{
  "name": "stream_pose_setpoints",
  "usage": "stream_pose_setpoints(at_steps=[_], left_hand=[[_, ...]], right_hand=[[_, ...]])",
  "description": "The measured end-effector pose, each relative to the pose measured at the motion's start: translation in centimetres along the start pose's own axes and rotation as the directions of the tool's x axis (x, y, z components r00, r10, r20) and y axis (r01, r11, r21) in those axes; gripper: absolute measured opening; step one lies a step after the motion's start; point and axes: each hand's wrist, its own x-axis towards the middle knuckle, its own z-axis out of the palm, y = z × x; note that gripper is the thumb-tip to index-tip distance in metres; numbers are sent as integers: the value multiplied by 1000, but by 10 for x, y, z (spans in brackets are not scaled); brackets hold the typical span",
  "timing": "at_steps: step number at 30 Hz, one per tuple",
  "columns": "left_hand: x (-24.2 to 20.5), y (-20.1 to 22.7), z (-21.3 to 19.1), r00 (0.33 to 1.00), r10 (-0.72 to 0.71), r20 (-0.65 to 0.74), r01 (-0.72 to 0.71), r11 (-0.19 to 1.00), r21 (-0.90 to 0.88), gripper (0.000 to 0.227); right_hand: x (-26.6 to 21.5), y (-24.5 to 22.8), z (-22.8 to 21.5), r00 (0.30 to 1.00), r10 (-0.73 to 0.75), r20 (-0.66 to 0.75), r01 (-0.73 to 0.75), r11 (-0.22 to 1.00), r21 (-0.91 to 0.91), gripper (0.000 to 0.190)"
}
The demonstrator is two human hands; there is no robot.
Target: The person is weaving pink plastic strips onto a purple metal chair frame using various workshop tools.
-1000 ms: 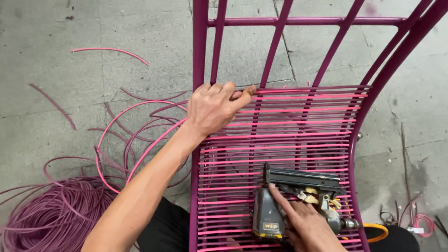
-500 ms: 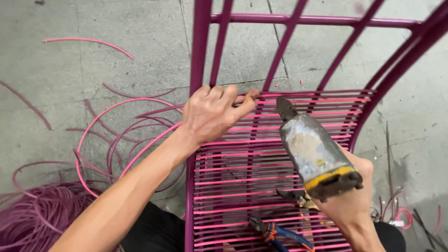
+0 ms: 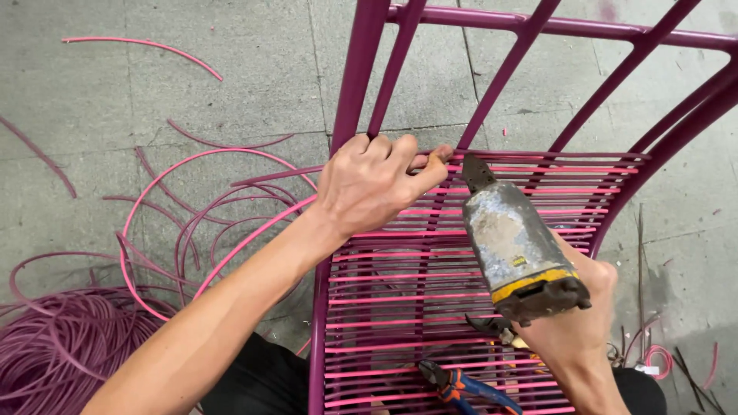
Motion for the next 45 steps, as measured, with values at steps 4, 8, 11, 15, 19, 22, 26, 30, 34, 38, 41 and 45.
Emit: stream_pose_setpoints(at_steps=[4, 8, 11, 15, 19, 22, 26, 30, 34, 38, 41, 45], left_hand=[[0, 0, 0, 1000, -2, 7, 2, 1000, -3, 23], [0, 1, 1, 1000, -5, 2, 5, 1000, -21, 22], [-1, 1, 1, 1000, -7, 10, 8, 1000, -30, 22], [1, 0, 0, 1000, -6, 12, 6, 1000, -31, 22], [2, 1, 0, 1000, -9, 5, 9, 999, -52, 22], [3, 0, 0, 999, -36, 32, 39, 995, -91, 16], [2, 1, 1, 999, -30, 23, 32, 996, -82, 19], [2, 1, 1, 999, -32, 19, 33, 997, -70, 19], [2, 1, 2, 999, -32, 4, 33, 996, -84, 20], [1, 2, 3, 1000, -25, 10, 25, 997, -78, 14], [3, 1, 2, 1000, -17, 9, 17, 996, -87, 15], [9, 2, -5, 1000, -3, 26, 5, 996, -91, 19]], right_hand=[[0, 1, 1, 1000, -5, 3, 5, 1000, 2, 39], [0, 1, 1, 999, -33, -1, 33, 999, -23, 39], [0, 0, 1, 999, -37, 3, 37, 999, -31, 38], [1, -2, 3, 1000, 3, 5, -3, 1000, -23, 38], [-1, -6, 5, 1000, -4, -10, 3, 999, -33, 44], [0, -10, 6, 1000, 11, -17, -11, 1000, -6, 48], [-1, -13, 7, 999, 38, -16, -38, 999, 4, 49], [0, -16, 7, 997, 73, -15, -73, 997, 8, 52], [-1, -15, 9, 996, 86, -15, -85, 996, 14, 46], [-2, -16, 11, 996, 79, -31, -79, 997, -14, 44], [-6, -9, 22, 995, 86, -47, -83, 995, 56, 40], [-12, -11, 26, 986, 152, -68, -140, 978, 153, 40]])
